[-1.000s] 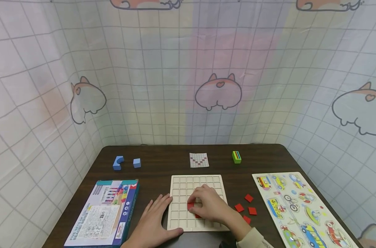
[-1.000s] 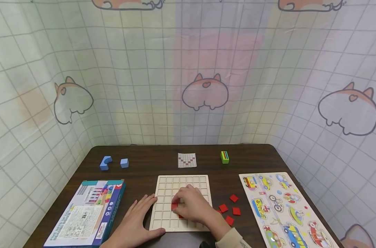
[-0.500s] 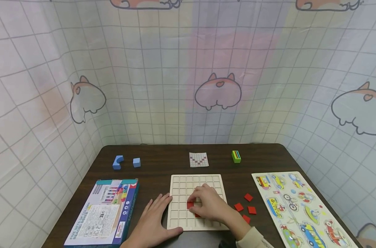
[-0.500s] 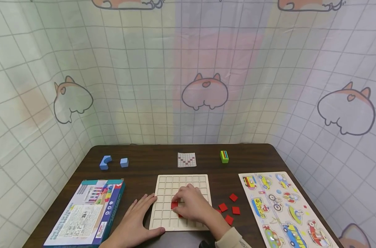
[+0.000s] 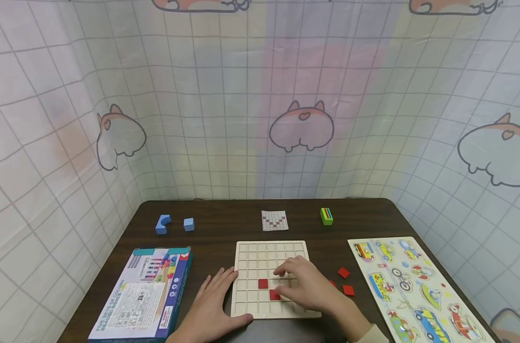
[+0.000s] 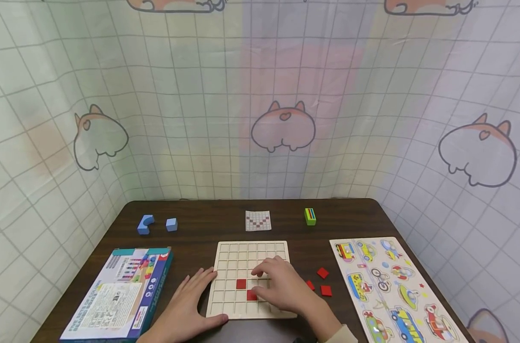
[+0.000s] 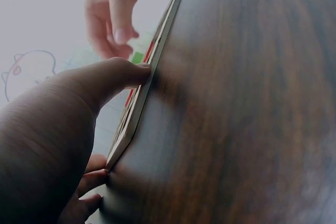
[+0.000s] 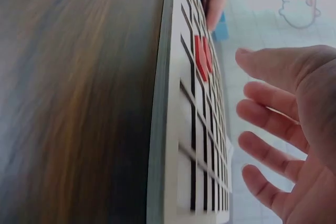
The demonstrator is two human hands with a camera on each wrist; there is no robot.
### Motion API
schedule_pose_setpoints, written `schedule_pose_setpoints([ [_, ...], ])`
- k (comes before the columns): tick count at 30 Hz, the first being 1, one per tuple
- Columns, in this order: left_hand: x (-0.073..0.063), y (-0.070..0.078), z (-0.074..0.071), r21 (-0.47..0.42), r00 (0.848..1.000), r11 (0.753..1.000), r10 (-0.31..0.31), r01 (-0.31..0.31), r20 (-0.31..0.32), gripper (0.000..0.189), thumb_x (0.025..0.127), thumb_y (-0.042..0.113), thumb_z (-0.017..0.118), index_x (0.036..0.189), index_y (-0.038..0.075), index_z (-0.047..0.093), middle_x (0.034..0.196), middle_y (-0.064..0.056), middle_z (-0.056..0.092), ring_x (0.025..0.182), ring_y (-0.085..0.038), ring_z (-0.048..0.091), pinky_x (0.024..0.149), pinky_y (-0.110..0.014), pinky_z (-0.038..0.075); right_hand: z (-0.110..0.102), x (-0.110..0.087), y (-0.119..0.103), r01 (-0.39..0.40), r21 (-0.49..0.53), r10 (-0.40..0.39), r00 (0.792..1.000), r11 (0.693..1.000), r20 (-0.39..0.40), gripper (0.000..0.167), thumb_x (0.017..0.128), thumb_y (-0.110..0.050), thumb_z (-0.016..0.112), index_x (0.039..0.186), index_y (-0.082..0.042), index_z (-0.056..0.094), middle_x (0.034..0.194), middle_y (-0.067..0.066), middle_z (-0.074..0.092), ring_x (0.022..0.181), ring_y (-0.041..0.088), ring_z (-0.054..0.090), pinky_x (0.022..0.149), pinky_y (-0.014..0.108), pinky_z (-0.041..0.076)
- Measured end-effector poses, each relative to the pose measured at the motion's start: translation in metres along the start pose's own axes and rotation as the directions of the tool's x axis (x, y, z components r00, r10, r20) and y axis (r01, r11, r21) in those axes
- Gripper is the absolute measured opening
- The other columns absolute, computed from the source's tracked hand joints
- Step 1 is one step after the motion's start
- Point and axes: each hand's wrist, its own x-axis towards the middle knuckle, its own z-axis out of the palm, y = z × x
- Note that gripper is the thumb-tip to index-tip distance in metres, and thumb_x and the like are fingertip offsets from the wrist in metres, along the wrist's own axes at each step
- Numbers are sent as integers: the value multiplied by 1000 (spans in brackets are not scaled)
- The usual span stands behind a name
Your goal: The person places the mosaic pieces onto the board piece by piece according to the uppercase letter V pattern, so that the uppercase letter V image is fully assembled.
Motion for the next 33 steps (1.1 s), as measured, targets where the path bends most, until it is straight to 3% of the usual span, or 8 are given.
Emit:
schedule_pose_setpoints([
  [5, 1, 0, 1, 7, 1000, 1000, -13, 13, 4, 126, 71, 98, 74, 169, 23, 48, 177, 1, 46, 172, -33, 28, 137, -72, 17, -11, -18, 12, -44, 26, 43, 999, 999, 5, 32, 96, -36, 89, 124, -23, 80, 124, -12, 77, 120, 12, 61, 106, 50, 53],
  [16, 0, -1, 2, 15, 1000, 1000, 2, -2, -12, 124, 73, 96, 75, 169, 23, 48, 176, 2, 46, 171, -32, 29, 137, -70, 18, -21, -53, 37, -54, 22, 55, 995, 998, -83, 33, 95, -32, 91, 124, -25, 79, 127, -17, 74, 118, 8, 57, 102, 41, 58],
  [23, 1, 0, 1, 14, 1000, 1000, -4, 4, -9, 125, 72, 96, 75, 169, 22, 48, 176, 1, 46, 171, -32, 30, 137, -71, 18, -27, -70, 51, -65, -25, 61, 989, 998, -137, 38, 90, -35, 95, 124, -31, 79, 123, -24, 73, 112, 4, 54, 96, 39, 49],
  [26, 1, 0, 1, 13, 1000, 1000, -10, 10, -6, 126, 72, 97, 75, 169, 22, 48, 177, 0, 46, 171, -32, 30, 137, -71, 18, -30, -76, 57, -63, -42, 56, 986, 997, -159, 38, 89, -35, 95, 123, -31, 79, 122, -23, 74, 111, 3, 54, 93, 37, 50],
  [33, 1, 1, 0, 19, 1000, 1000, -21, 21, -6, 127, 71, 98, 74, 170, 23, 47, 177, 1, 46, 172, -31, 29, 137, -71, 18, -39, -89, 69, -88, -59, 80, 989, 994, -125, 42, 88, -36, 97, 126, -30, 79, 123, -19, 73, 109, 5, 55, 89, 31, 56],
])
